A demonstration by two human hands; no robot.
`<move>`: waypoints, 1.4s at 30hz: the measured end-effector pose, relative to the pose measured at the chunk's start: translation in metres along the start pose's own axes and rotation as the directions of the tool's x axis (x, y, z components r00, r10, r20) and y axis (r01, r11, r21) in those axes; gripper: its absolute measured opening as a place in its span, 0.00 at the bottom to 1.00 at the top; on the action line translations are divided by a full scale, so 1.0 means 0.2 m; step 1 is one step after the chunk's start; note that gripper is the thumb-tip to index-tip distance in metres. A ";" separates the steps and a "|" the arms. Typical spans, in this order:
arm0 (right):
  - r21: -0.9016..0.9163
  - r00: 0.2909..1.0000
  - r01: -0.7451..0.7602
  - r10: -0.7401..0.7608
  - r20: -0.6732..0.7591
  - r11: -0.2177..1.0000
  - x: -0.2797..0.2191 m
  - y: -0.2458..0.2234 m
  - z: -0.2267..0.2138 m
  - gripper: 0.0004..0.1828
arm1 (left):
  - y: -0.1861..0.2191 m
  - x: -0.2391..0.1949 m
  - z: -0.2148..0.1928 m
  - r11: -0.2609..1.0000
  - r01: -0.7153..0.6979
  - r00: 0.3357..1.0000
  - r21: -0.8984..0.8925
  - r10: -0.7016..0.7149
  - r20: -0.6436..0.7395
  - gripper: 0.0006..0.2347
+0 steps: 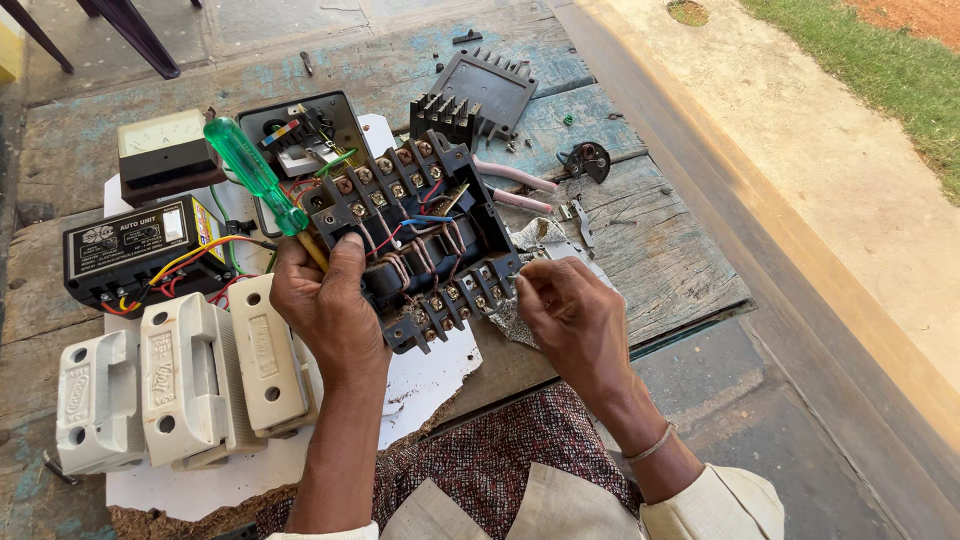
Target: The person unscrews wires from an electrical terminal block using a screwdriver, handles the components to disassemble the unit, and then reinserts and tightens wires into the block terminal by hand and with the screwdriver.
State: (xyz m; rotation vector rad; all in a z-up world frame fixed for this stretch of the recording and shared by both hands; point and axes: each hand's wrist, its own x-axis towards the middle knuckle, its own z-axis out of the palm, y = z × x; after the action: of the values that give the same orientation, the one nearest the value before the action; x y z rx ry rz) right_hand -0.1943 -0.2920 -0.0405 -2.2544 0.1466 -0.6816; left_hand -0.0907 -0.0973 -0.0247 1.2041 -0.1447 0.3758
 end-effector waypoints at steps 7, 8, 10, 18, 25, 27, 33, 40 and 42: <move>-0.226 0.927 -0.376 0.364 -0.097 0.899 0.22 0.37 -0.29 0.07 | -0.02 -0.02 0.00 0.992 0.110 0.994 -0.070 -0.111 -0.011 0.02; -0.259 0.904 -0.427 0.417 -0.096 0.866 0.25 0.41 -0.29 0.07 | -0.02 -0.02 0.01 0.991 0.104 0.994 -0.088 -0.105 -0.007 0.02; -0.327 0.893 -0.444 0.441 -0.089 0.834 0.26 0.46 -0.27 0.08 | -0.03 -0.03 0.02 0.981 0.130 0.991 -0.143 -0.132 -0.004 0.03; -0.250 0.909 -0.416 0.410 -0.079 0.874 0.21 0.52 -0.25 0.10 | -0.03 -0.03 0.08 0.938 0.194 0.980 -0.286 -0.195 0.023 0.03; 0.159 0.929 -0.342 0.358 -0.088 0.926 0.12 0.31 -0.32 0.11 | -0.03 -0.02 0.11 0.939 0.187 0.980 -0.290 -0.201 -0.018 0.06; 0.312 0.927 -0.367 0.373 0.044 0.876 0.06 0.18 -0.28 0.11 | -0.02 -0.01 0.13 0.921 0.188 0.976 -0.340 -0.213 -0.036 0.07; 0.486 0.735 -0.670 0.413 0.537 0.561 -0.12 -0.19 0.00 0.17 | 0.01 0.00 0.15 0.893 0.177 0.966 -0.414 -0.238 -0.101 0.06; 0.626 0.647 -0.761 0.267 0.714 0.168 -0.15 -0.28 0.21 0.17 | 0.02 0.00 0.08 0.938 0.081 0.984 -0.337 -0.129 -0.121 0.05; 0.640 0.641 -0.762 0.261 0.722 0.102 -0.15 -0.26 0.24 0.16 | 0.03 0.00 0.08 0.943 0.078 0.986 -0.322 -0.122 -0.117 0.06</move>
State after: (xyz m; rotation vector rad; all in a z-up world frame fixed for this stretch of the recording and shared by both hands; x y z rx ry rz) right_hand -0.2013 -0.2162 -0.0440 -0.9364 0.2588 0.2331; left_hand -0.0912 -0.1095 -0.0140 0.8611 -0.0235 0.3297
